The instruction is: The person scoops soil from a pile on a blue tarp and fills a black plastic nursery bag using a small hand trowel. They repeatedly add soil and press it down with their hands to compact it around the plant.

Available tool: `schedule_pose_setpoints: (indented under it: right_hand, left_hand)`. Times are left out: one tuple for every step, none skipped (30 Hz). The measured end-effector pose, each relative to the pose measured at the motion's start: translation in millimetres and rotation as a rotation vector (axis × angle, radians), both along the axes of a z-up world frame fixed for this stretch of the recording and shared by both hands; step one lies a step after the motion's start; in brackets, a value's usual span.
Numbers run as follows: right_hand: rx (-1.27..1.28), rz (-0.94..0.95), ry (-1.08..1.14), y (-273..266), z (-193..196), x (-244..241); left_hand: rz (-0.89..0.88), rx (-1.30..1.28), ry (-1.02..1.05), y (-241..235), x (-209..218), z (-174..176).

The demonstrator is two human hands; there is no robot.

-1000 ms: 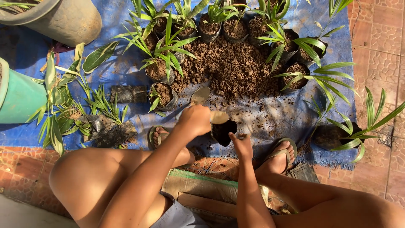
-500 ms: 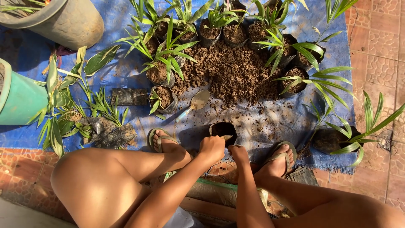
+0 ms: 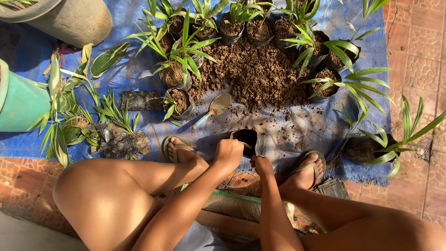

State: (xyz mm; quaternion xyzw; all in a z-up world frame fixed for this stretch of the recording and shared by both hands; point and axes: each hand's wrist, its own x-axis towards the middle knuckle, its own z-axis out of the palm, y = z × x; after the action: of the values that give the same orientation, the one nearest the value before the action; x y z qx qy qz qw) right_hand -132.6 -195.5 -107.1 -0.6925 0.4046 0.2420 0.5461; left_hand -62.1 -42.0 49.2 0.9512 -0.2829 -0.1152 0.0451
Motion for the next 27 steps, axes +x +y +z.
schedule_pose_setpoints:
  right_hand:
    - [0.005,-0.010,0.001,0.4,5.0,-1.1]
    - [-0.034,0.043,0.009,0.7,10.4,-2.3]
    - [-0.076,0.100,0.012,-1.6,16.0,-0.6]
    - [-0.075,0.095,0.009,0.9,17.0,0.4]
    - [-0.082,0.110,0.017,1.7,18.2,0.5]
    - [-0.089,0.125,0.024,2.8,19.5,0.5]
    - [-0.090,0.126,0.021,2.1,14.5,-0.8]
    - [-0.097,0.133,0.015,1.4,9.4,-1.9]
    - [-0.105,0.137,0.010,-0.4,4.2,-2.7]
    - [-0.106,0.135,0.008,1.9,13.1,0.3]
    - [-0.085,0.073,-0.004,3.3,21.6,-1.7]
    - [-0.064,0.010,-0.017,4.8,29.6,-3.6]
    - [-0.062,0.012,-0.006,3.2,31.6,-5.6]
    - [-0.049,0.017,-0.011,1.9,34.0,-7.6]
    - [-0.036,0.023,-0.032,1.1,36.4,1.0]
    - [-0.033,0.026,-0.035,6.4,32.4,1.9]
    - [-0.026,0.041,-0.033,6.4,29.1,3.3]
    - [-0.019,0.057,-0.030,6.6,26.4,4.6]
    - [-0.023,0.068,-0.041,3.6,32.0,5.7]
    - [-0.028,0.066,-0.056,0.8,37.7,6.9]
    - [-0.025,0.059,-0.071,2.8,42.5,6.6]
    - [-0.022,0.066,-0.079,1.8,37.5,19.8]
    - [-0.032,0.091,-0.043,1.7,32.1,15.6]
    - [-0.040,0.117,-0.007,0.9,25.8,11.4]
    - [-0.039,0.112,0.000,2.6,26.0,10.4]
    - [-0.030,0.098,-0.003,4.4,26.5,9.5]
    - [-0.019,0.087,-0.010,8.0,27.0,10.1]
  left_hand:
    - [-0.010,0.005,0.001,1.1,2.5,-0.9]
    - [-0.024,-0.014,-0.041,2.0,5.0,-1.5]
    - [-0.033,-0.037,-0.088,1.3,9.0,-2.0]
    - [-0.038,-0.036,-0.091,-0.9,7.2,-1.2]
    - [-0.040,-0.047,-0.101,-4.1,4.1,-0.8]
    - [-0.041,-0.058,-0.112,-7.0,0.9,-0.2]
    - [-0.041,-0.059,-0.115,-7.9,-6.8,-10.9]
    - [-0.051,-0.027,-0.164,-8.8,-14.2,-21.7]
    - [-0.063,0.003,-0.213,-10.8,-20.9,-32.6]
    - [-0.064,0.001,-0.215,-7.3,-17.1,-33.5]
    - [-0.071,0.003,-0.254,-4.7,-17.1,-35.2]
    - [-0.079,0.004,-0.294,-2.1,-17.3,-37.5]
    - [-0.077,0.006,-0.282,-3.8,-14.7,-34.0]
    - [-0.072,-0.054,-0.261,-5.2,-12.0,-30.2]
    - [-0.065,-0.112,-0.254,-6.0,-0.5,-25.5]
    - [-0.062,-0.109,-0.257,-3.8,-4.1,-26.8]
    - [-0.064,-0.127,-0.257,-6.4,-7.1,-28.2]
    - [-0.067,-0.146,-0.256,-8.7,-10.2,-29.2]
    - [-0.056,-0.148,-0.268,-9.1,-16.0,-44.3]
    - [-0.038,-0.108,-0.255,-9.6,-21.3,-59.5]
    - [-0.024,-0.061,-0.239,-6.1,-26.9,-74.8]
    - [-0.018,-0.058,-0.248,-3.2,-12.8,-63.3]
    - [-0.020,-0.075,-0.290,-0.1,-12.8,-52.9]
    - [-0.022,-0.093,-0.332,2.1,-12.3,-43.5]
    - [-0.027,-0.093,-0.325,2.0,-4.2,-15.2]
    - [-0.049,-0.096,-0.275,1.7,4.2,13.3]
    - [-0.070,-0.097,-0.229,3.0,13.6,42.1]
